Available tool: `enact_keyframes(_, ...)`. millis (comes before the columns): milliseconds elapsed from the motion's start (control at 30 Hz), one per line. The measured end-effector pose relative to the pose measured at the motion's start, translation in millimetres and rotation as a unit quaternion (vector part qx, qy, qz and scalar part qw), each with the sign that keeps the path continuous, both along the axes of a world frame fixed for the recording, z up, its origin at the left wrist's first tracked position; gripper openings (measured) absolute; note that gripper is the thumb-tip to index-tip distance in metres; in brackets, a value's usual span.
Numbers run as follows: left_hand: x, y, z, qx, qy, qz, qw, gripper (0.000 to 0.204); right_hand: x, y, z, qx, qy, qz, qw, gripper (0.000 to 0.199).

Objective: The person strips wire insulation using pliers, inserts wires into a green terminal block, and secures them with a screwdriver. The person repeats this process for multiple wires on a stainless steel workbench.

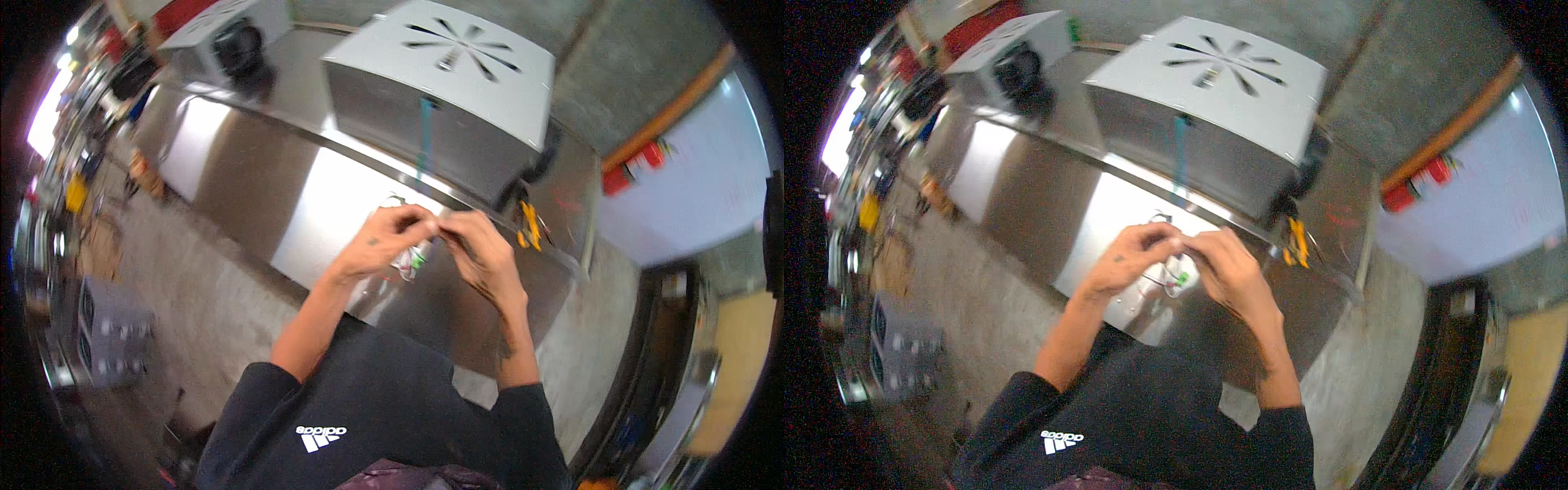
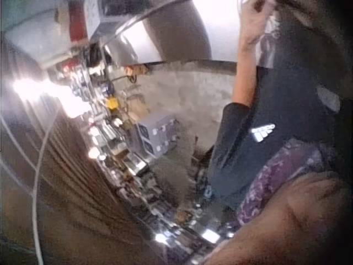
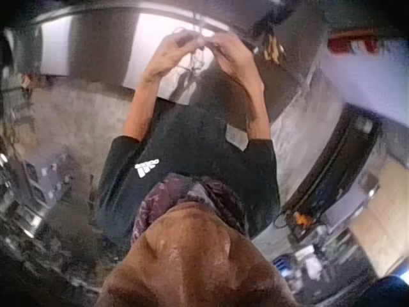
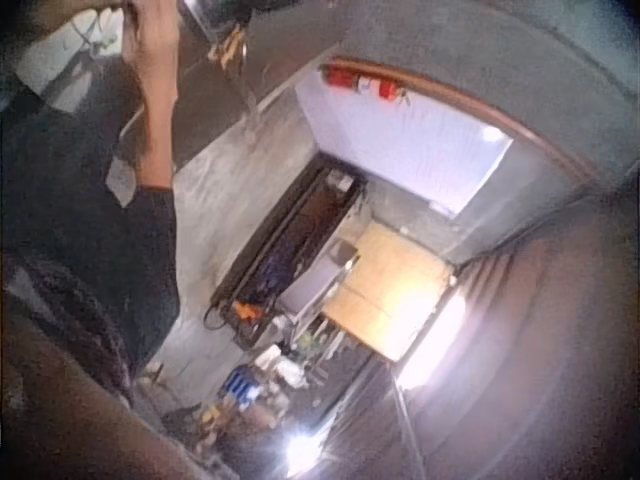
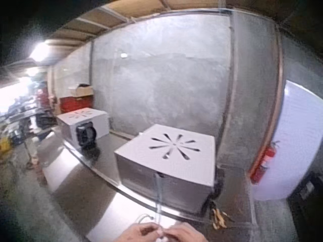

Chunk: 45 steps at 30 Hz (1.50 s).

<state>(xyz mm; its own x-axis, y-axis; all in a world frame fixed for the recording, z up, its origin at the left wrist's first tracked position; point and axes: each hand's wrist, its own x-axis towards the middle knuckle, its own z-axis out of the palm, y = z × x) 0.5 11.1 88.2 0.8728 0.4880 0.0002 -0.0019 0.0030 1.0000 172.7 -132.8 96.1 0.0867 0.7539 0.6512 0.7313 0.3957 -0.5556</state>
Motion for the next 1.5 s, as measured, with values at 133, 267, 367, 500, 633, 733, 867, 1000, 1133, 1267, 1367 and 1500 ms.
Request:
enact_keyframes(133,4,-11,-22,0.005,-0.028,-0.037,0.999,0.035,-9,-16,7,-0.005,-0.071,-0.031,0.997,0.040)
enact_keyframes(267,8,-18,-27,0.070,-0.069,-0.008,0.995,0.041,1,-16,-3,0.001,-0.162,-0.037,0.986,0.027)
enact_keyframes(367,7,-26,-14,0.044,-0.052,-0.012,0.998,0.036,10,-20,-4,-0.047,-0.166,-0.045,0.984,0.025)
enact_keyframes(500,10,-32,-27,0.075,-0.084,0.004,0.994,0.034,14,-26,-17,-0.112,-0.072,-0.065,0.989,0.022)
enact_keyframes(633,12,-31,-36,0.094,-0.101,-0.006,0.990,0.036,15,-27,-21,-0.144,-0.038,-0.067,0.987,0.019)
enact_keyframes(733,14,-30,-40,0.094,-0.109,-0.015,0.989,0.039,8,-27,-14,-0.118,-0.034,-0.058,0.991,0.021)
enact_keyframes(867,13,-30,-36,0.080,-0.111,-0.027,0.990,0.041,10,-29,-17,-0.088,-0.042,-0.046,0.994,0.029)
enact_keyframes(1000,20,-32,-40,0.085,-0.105,-0.017,0.991,0.042,11,-34,-14,-0.077,-0.056,-0.050,0.994,0.035)
enact_keyframes(1133,23,-32,-51,0.046,-0.106,-0.018,0.993,0.042,18,-32,-19,-0.040,-0.127,-0.054,0.990,0.036)
enact_keyframes(1267,8,-26,-42,0.064,-0.105,-0.002,0.992,0.040,9,-20,-23,-0.034,-0.087,-0.044,0.995,0.038)
enact_keyframes(1367,-3,-23,1,-0.019,0.070,-0.011,0.997,0.032,9,-13,-21,-0.013,-0.075,-0.029,0.997,0.036)
enact_keyframes(1500,4,-18,3,-0.058,-0.003,0.025,0.998,0.028,7,-2,-7,0.003,-0.054,-0.035,0.998,0.031)
